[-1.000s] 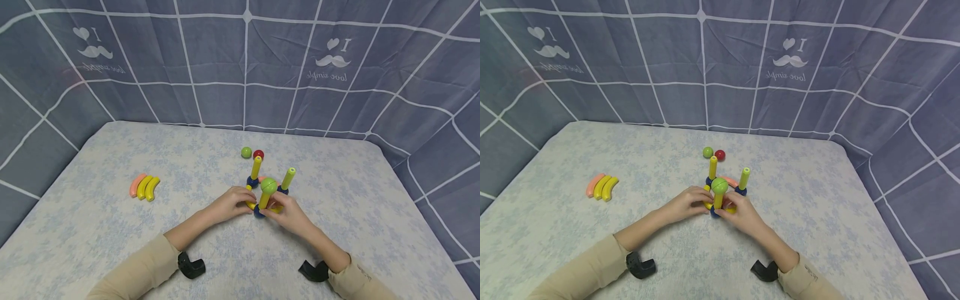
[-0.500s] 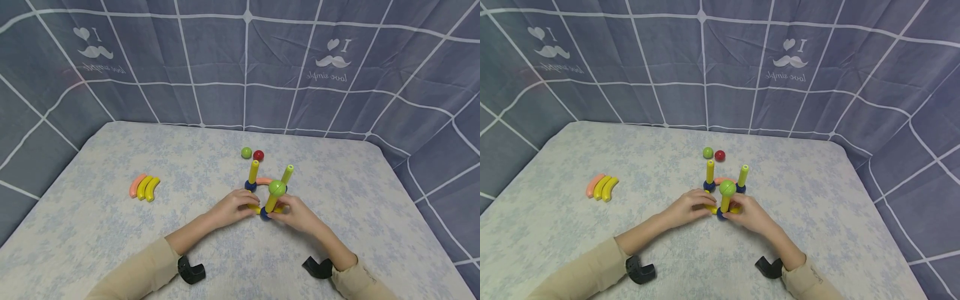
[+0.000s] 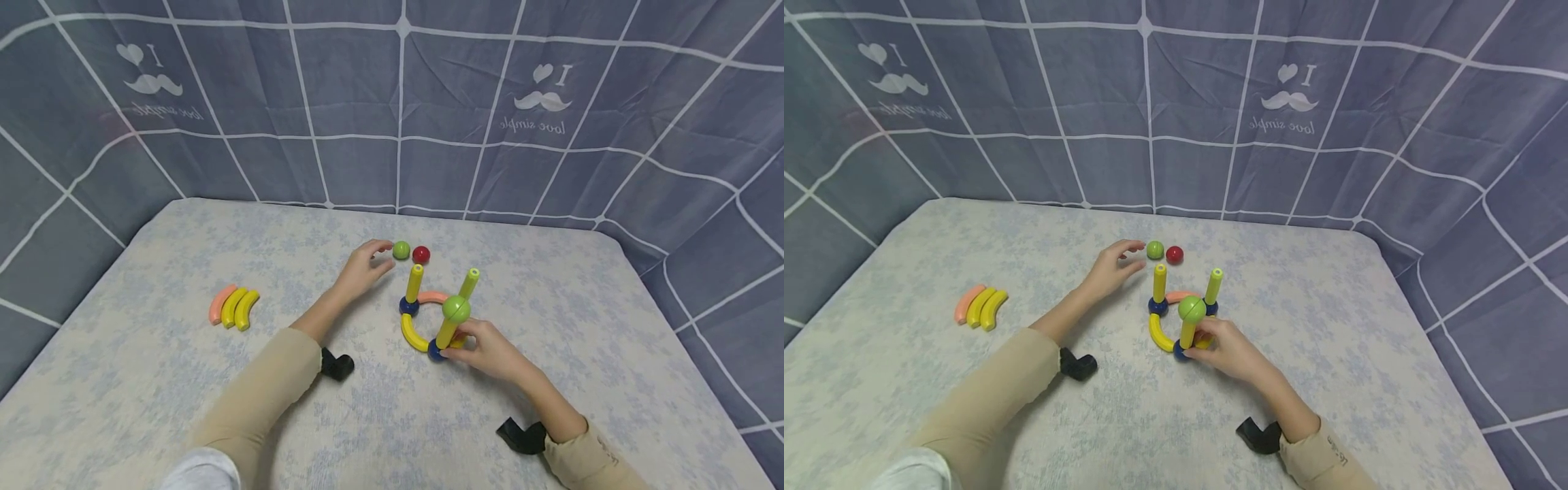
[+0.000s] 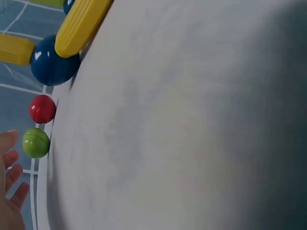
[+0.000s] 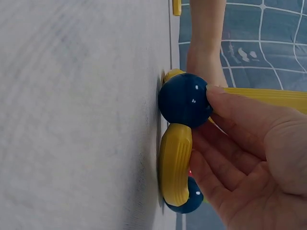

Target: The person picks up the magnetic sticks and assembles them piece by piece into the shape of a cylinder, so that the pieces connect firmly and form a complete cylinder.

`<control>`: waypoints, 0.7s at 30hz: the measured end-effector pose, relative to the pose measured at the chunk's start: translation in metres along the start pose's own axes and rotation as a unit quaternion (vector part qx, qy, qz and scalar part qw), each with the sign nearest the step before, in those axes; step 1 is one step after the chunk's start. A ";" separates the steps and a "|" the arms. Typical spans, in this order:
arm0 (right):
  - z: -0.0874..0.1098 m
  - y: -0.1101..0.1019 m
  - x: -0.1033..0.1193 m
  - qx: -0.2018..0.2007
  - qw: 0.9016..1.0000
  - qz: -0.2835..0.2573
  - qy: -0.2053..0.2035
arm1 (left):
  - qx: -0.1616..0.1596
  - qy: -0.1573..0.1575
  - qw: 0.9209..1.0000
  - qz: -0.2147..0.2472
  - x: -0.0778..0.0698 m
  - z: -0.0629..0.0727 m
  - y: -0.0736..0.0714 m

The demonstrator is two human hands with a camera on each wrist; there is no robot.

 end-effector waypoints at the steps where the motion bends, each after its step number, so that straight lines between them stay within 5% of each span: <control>1: 0.000 0.000 0.000 0.000 1.000 0.001 0.000 | 0.013 -0.001 1.000 -0.008 0.002 -0.005 0.003; 12: 0.000 0.001 -0.001 -0.001 1.000 0.006 -0.003 | 0.080 -0.003 0.996 -0.040 0.006 -0.031 0.023; 21: 0.000 0.001 -0.001 -0.004 1.000 0.005 -0.010 | 0.047 -0.032 0.998 -0.030 0.013 -0.026 0.023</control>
Point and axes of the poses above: each hand's wrist, its own z-axis away from the middle knuckle, its own y-axis out of the palm, x = y × z, the point moved 5 cm from there along -z, towards the middle knuckle, and after that the axes turned 1 degree about -y, right-handed, at the moved point
